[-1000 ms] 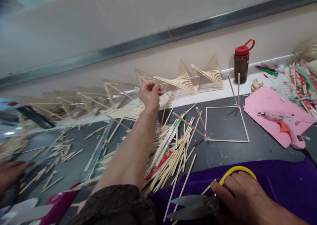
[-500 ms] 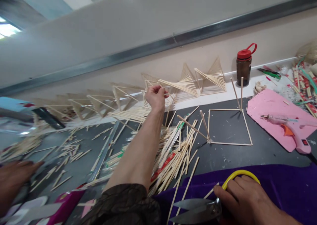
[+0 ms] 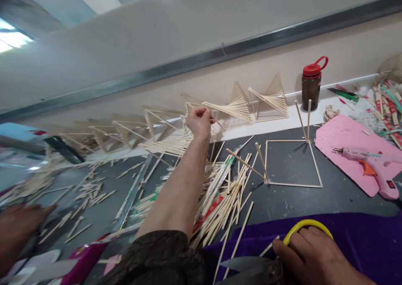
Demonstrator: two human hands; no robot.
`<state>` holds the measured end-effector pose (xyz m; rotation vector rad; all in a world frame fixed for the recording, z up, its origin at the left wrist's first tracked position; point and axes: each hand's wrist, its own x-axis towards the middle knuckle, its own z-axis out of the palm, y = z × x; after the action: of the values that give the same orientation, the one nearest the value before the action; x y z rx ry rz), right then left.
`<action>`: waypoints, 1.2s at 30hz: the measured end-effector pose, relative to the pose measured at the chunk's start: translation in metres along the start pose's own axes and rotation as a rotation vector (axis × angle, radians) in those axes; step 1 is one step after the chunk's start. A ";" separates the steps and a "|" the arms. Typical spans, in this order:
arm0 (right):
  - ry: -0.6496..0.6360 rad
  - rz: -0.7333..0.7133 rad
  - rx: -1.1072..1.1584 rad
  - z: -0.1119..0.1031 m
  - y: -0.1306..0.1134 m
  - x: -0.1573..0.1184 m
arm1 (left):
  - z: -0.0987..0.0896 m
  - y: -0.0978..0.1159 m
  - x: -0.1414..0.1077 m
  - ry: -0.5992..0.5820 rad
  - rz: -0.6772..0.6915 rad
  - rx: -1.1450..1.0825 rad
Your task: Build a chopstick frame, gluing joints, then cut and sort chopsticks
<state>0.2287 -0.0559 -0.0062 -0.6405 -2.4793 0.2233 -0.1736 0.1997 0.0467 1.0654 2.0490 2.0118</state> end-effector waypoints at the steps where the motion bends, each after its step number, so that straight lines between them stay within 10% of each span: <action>1: 0.002 -0.002 -0.004 0.000 0.000 0.000 | 0.000 0.000 0.000 -0.001 0.004 0.007; 15: -0.036 0.128 0.107 -0.006 -0.006 0.001 | -0.007 0.012 -0.005 0.043 0.012 -0.039; 20: -0.052 0.044 0.076 -0.011 0.002 -0.003 | -0.032 0.061 -0.022 0.057 0.103 -0.084; 29: -0.178 -0.042 0.075 -0.022 0.017 -0.002 | -0.086 0.159 -0.114 -0.372 0.304 -0.392; 36: -0.137 0.164 -0.017 -0.045 0.031 0.000 | -0.120 0.192 -0.178 -0.528 0.164 -0.612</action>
<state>0.2664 -0.0284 0.0221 -0.8634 -2.5623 0.3191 -0.0209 -0.0143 0.1650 1.4326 1.0283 1.9362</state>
